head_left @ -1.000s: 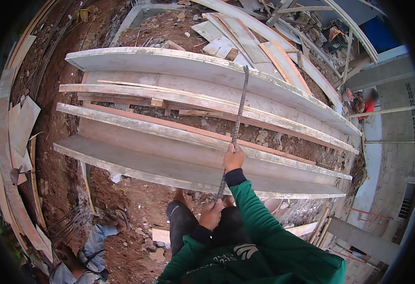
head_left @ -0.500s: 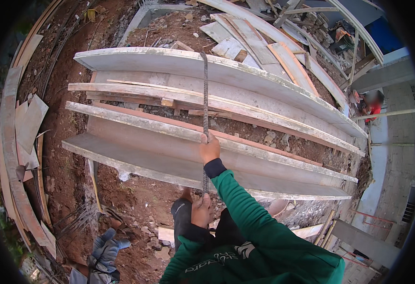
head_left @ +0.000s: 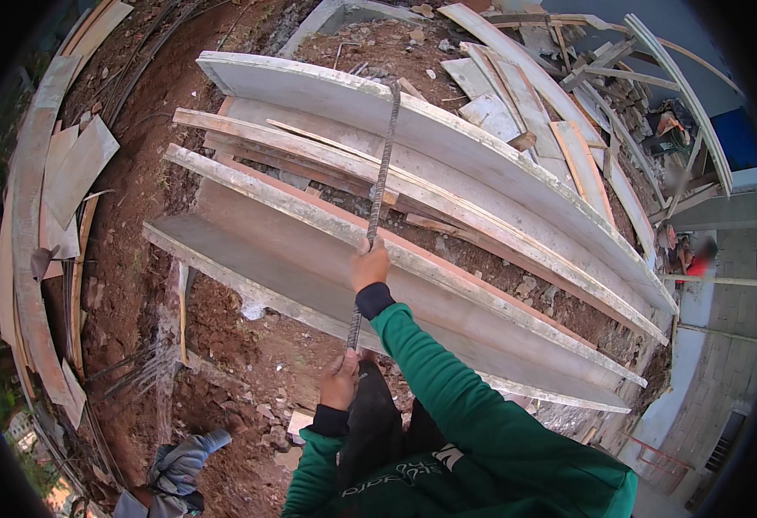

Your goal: The person places a long metal rod into a wooden formwork structure, then uses a hammer to drive nails into a wooden plank to secure it. The work occurs on a construction site with other workers visible in the background.

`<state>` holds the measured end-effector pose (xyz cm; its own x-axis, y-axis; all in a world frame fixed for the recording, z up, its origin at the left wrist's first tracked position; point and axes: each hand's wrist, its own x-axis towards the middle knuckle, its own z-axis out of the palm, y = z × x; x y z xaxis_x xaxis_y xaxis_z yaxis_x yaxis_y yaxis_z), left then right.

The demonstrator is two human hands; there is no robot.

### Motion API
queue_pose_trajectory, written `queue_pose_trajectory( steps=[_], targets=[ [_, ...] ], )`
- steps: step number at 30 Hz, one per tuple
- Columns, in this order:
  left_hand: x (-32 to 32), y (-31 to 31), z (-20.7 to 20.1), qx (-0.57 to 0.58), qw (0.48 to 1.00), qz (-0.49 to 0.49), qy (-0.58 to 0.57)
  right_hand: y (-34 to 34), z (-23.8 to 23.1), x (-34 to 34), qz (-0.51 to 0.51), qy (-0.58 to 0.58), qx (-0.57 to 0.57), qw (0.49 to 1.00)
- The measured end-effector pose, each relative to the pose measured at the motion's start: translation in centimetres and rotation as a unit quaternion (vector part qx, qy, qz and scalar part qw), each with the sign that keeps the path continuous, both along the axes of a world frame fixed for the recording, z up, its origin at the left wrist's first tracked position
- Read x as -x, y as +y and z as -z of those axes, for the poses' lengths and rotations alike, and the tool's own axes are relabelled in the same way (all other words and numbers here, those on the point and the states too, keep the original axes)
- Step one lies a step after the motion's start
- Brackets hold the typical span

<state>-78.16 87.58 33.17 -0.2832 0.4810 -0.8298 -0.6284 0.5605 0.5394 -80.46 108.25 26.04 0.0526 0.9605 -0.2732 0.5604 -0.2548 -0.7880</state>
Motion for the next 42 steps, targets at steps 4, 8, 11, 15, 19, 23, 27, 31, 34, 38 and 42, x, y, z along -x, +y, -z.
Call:
queue_pose_trajectory(
  steps=[4,8,11,15,19,23,27,31,34,38,42],
  targets=[
    [3.8,1.6,-1.8,0.010,0.999,-0.050,0.008,0.4,-0.4,7.3,-0.092,0.033,0.020,0.995],
    [1.1,3.2,-4.8,0.004,0.991,-0.131,-0.038,-0.4,1.5,7.5,-0.137,0.119,0.138,0.974],
    [-3.1,-0.1,-2.8,-0.059,0.988,-0.120,-0.072,-3.3,-1.0,4.0,-0.136,0.158,0.217,0.954],
    [-7.1,-1.0,-1.1,-0.106,0.967,0.031,-0.228,-2.5,-5.2,-5.3,-0.123,0.203,0.285,0.929],
    [-4.9,1.5,3.0,-0.111,0.973,0.053,-0.194,-2.7,-5.8,-14.9,-0.221,0.121,0.232,0.939],
    [-2.2,6.1,3.6,-0.146,0.975,-0.114,-0.123,-5.3,-11.5,-21.8,-0.304,0.071,0.277,0.909],
    [-4.4,6.4,5.2,-0.093,0.958,-0.255,-0.095,-9.5,-13.2,-28.5,-0.395,0.062,0.302,0.865],
    [-10.0,2.9,5.8,-0.027,0.917,-0.375,-0.131,-13.5,-15.0,-31.9,-0.407,0.007,0.337,0.849],
    [-13.6,0.8,6.4,-0.009,0.923,-0.370,-0.103,-15.0,-17.0,-33.4,-0.439,-0.033,0.323,0.838],
    [-13.1,1.1,6.3,-0.011,0.919,-0.385,-0.084,-14.3,-17.3,-32.3,-0.455,-0.049,0.332,0.825],
    [-7.2,2.1,5.5,-0.046,0.910,-0.407,-0.069,-13.5,-15.9,-28.4,-0.451,-0.014,0.330,0.829]
  ],
)
